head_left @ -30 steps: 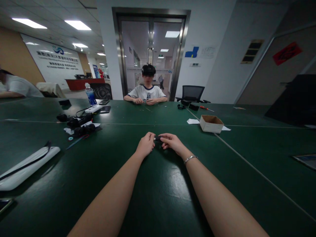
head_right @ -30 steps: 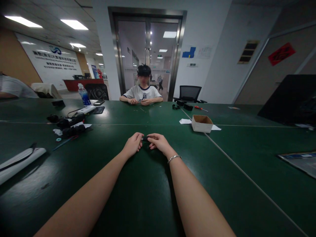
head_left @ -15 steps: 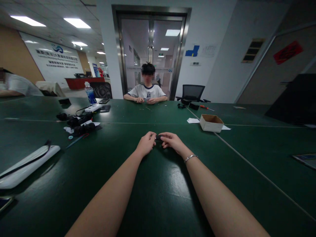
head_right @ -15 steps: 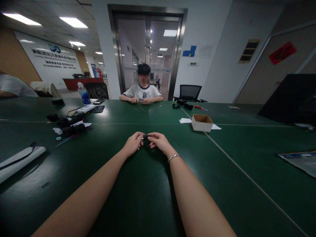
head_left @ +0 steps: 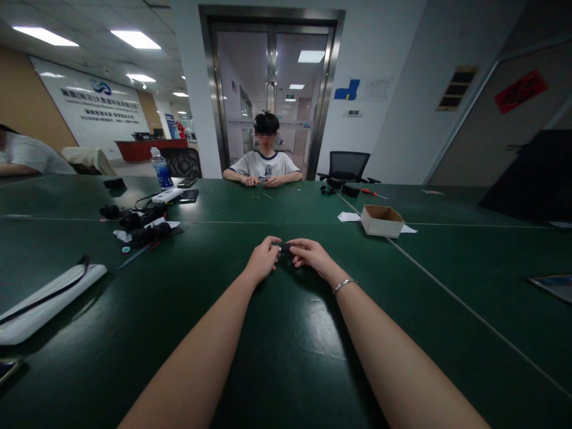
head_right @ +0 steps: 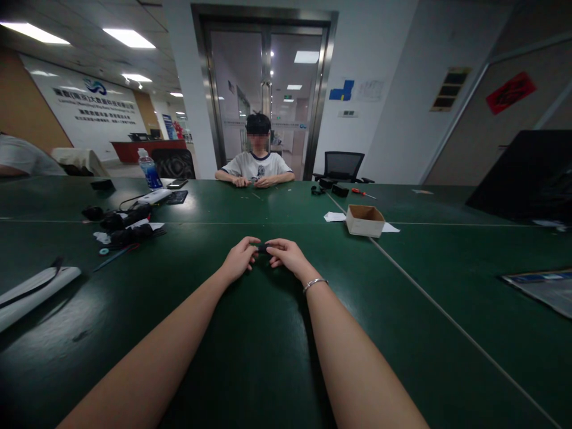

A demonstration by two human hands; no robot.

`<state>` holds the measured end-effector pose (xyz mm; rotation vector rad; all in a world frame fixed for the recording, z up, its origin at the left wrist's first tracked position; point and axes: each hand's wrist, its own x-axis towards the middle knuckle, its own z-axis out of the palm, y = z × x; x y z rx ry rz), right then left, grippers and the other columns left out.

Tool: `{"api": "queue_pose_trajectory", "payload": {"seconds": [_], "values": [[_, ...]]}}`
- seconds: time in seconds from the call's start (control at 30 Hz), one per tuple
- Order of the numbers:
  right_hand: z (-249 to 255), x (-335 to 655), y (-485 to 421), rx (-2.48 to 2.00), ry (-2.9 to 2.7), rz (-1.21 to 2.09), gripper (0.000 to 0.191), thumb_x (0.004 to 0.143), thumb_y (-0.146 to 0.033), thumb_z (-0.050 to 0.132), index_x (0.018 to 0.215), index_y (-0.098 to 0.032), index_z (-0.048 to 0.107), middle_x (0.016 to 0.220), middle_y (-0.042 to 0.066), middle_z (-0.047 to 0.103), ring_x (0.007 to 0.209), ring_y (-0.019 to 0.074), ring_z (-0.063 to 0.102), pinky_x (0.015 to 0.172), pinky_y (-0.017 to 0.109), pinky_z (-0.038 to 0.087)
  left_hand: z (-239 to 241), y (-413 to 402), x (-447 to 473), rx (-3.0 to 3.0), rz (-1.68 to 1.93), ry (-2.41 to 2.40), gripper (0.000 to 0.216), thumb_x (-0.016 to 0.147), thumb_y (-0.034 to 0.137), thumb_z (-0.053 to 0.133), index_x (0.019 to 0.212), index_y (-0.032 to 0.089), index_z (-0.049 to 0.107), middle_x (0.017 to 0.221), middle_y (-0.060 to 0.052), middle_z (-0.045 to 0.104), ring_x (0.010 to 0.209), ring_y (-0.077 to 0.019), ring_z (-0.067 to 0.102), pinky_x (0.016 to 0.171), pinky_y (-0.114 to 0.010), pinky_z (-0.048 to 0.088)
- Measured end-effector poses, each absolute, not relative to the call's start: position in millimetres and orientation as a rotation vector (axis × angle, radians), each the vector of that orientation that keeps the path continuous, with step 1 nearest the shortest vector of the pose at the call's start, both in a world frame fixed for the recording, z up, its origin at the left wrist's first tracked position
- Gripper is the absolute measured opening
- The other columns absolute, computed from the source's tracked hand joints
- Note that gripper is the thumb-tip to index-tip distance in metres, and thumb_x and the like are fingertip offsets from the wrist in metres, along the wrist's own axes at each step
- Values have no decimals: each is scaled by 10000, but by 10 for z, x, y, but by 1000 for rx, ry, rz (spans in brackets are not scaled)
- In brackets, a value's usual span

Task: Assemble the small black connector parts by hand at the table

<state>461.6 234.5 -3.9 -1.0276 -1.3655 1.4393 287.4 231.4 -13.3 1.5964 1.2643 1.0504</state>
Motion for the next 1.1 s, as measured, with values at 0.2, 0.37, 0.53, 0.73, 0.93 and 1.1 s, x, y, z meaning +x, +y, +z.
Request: {"api": "queue_pose_trajectory", "payload": {"seconds": [0.2, 0.37, 0.53, 0.73, 0.93, 1.1], "values": [[-45, 4623, 2351, -1034, -1367, 1433, 205, 810, -76, 644, 1011, -116, 644, 798, 50, 669, 515, 77, 597, 457, 151, 539, -135, 2325, 2868, 1639, 1029, 1283, 270, 875, 281, 433, 1106, 207, 552, 719, 0, 540, 538, -81, 507, 422, -139, 396], [-39, 4616, 2345, -1028, -1366, 1439, 196, 822, -70, 623, 1012, -113, 639, 814, 53, 668, 524, 79, 603, 458, 151, 541, -129, 2313, 2871, 1631, 1045, 1244, 275, 883, 305, 425, 1108, 201, 544, 775, -17, 539, 587, -91, 527, 412, -135, 404], [-57, 4619, 2360, -1037, -1358, 1438, 204, 810, -75, 642, 1010, -118, 638, 712, 24, 645, 500, 77, 592, 448, 143, 535, -157, 2320, 2875, 1657, 1068, 1259, 278, 847, 243, 489, 1117, 203, 540, 928, -46, 552, 662, -93, 558, 414, -116, 405], [-60, 4628, 2362, -1037, -1352, 1424, 189, 813, -73, 643, 997, -116, 638, 703, 22, 638, 503, 81, 595, 464, 158, 547, -157, 2313, 2839, 1764, 1139, 1119, 257, 774, 127, 571, 1022, 181, 609, 1017, -67, 532, 768, -111, 583, 576, -193, 533], [-16, 4602, 2331, -1098, -1323, 1410, 144, 859, -123, 621, 1002, -106, 621, 694, 40, 640, 494, 95, 603, 457, 166, 545, -146, 2297, 2831, 1713, 1205, 1080, 465, 736, 72, 616, 1173, 207, 524, 945, -38, 576, 730, -105, 601, 661, -245, 544], [14, 4570, 2314, -1105, -1329, 1379, 175, 918, -279, 573, 908, -110, 615, 697, 48, 623, 454, 85, 583, 400, 152, 516, -100, 2273, 2843, 1718, 1252, 1110, 533, 735, 83, 642, 1225, 210, 475, 917, -24, 605, 755, -117, 625, 738, -274, 531]]}}
